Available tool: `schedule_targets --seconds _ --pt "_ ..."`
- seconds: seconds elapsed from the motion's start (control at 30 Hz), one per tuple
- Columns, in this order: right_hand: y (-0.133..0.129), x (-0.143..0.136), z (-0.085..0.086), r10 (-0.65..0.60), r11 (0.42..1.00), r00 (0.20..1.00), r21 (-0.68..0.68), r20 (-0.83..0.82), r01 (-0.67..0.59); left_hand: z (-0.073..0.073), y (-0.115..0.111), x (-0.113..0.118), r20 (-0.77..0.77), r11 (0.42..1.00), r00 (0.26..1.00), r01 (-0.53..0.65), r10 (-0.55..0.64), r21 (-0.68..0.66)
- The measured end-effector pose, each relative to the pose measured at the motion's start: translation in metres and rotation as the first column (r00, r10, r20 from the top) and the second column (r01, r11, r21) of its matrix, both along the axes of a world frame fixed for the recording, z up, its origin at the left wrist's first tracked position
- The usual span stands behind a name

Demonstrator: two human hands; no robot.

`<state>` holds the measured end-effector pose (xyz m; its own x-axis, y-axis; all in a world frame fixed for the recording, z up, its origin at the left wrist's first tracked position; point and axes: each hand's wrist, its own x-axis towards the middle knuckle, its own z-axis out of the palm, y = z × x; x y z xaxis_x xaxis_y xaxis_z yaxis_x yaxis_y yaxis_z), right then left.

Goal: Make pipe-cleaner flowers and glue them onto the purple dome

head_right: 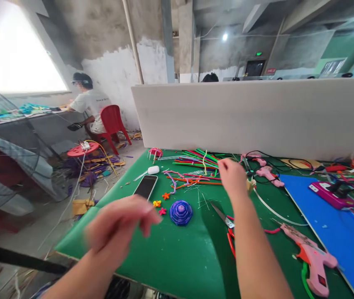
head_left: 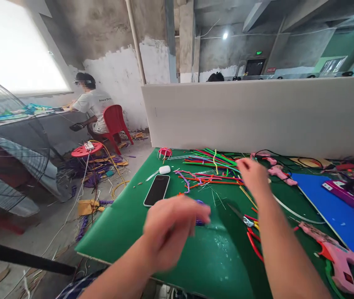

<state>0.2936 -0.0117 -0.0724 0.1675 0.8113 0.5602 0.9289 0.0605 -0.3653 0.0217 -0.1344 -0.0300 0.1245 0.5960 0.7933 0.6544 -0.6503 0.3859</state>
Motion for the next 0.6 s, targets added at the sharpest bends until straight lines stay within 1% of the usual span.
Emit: schedule_targets --seconds 0.03,0.07,0.1,0.13,0.2,0.23,0.3,0.37,0.43,0.47,0.53,0.57,0.6 --pt "0.008 -0.008 -0.010 -0.007 0.995 0.999 -0.099 0.033 0.010 -0.013 0.022 0.006 0.092 0.966 0.968 0.240 -0.232 -0.096" --pt "0.017 -0.016 -0.022 -0.006 0.979 0.998 -0.201 0.070 0.020 -0.028 0.043 0.012 0.180 0.900 0.913 0.396 -0.365 -0.183" --pt "0.025 -0.024 -0.034 0.012 0.952 0.994 -0.306 0.111 0.023 -0.044 0.062 0.018 0.230 0.862 0.899 0.428 -0.374 -0.270" --pt "0.032 -0.030 -0.047 0.016 0.943 0.992 -0.332 0.126 0.026 -0.060 0.077 0.023 0.266 0.849 0.904 0.412 -0.334 -0.331" --pt "0.044 -0.039 -0.067 0.015 0.930 0.987 -0.364 0.158 0.044 -0.087 0.098 0.029 0.265 0.822 0.914 0.395 -0.307 -0.410" --pt "0.048 -0.040 -0.075 0.014 0.928 0.985 -0.370 0.171 0.051 -0.098 0.103 0.030 0.266 0.818 0.919 0.382 -0.290 -0.430" --pt "0.053 -0.039 -0.085 0.017 0.925 0.981 -0.376 0.195 0.059 -0.111 0.108 0.029 0.231 0.815 0.930 0.362 -0.285 -0.453" --pt "0.055 -0.038 -0.090 0.021 0.922 0.976 -0.383 0.214 0.064 -0.114 0.109 0.027 0.192 0.827 0.938 0.346 -0.289 -0.443" --pt "0.055 -0.038 -0.092 0.022 0.918 0.973 -0.391 0.231 0.072 -0.110 0.107 0.024 0.205 0.839 0.940 0.337 -0.273 -0.427" --pt "0.055 -0.040 -0.092 0.020 0.917 0.971 -0.392 0.239 0.078 -0.105 0.105 0.023 0.238 0.839 0.935 0.343 -0.263 -0.422" --pt "0.054 -0.043 -0.092 0.013 0.919 0.967 -0.383 0.255 0.089 -0.090 0.095 0.018 0.316 0.824 0.909 0.388 -0.270 -0.413" --pt "0.054 -0.045 -0.092 0.009 0.922 0.964 -0.375 0.264 0.094 -0.079 0.086 0.015 0.345 0.819 0.890 0.424 -0.298 -0.387" --pt "0.053 -0.047 -0.091 0.003 0.926 0.962 -0.365 0.272 0.100 -0.068 0.074 0.010 0.340 0.812 0.871 0.468 -0.355 -0.350"
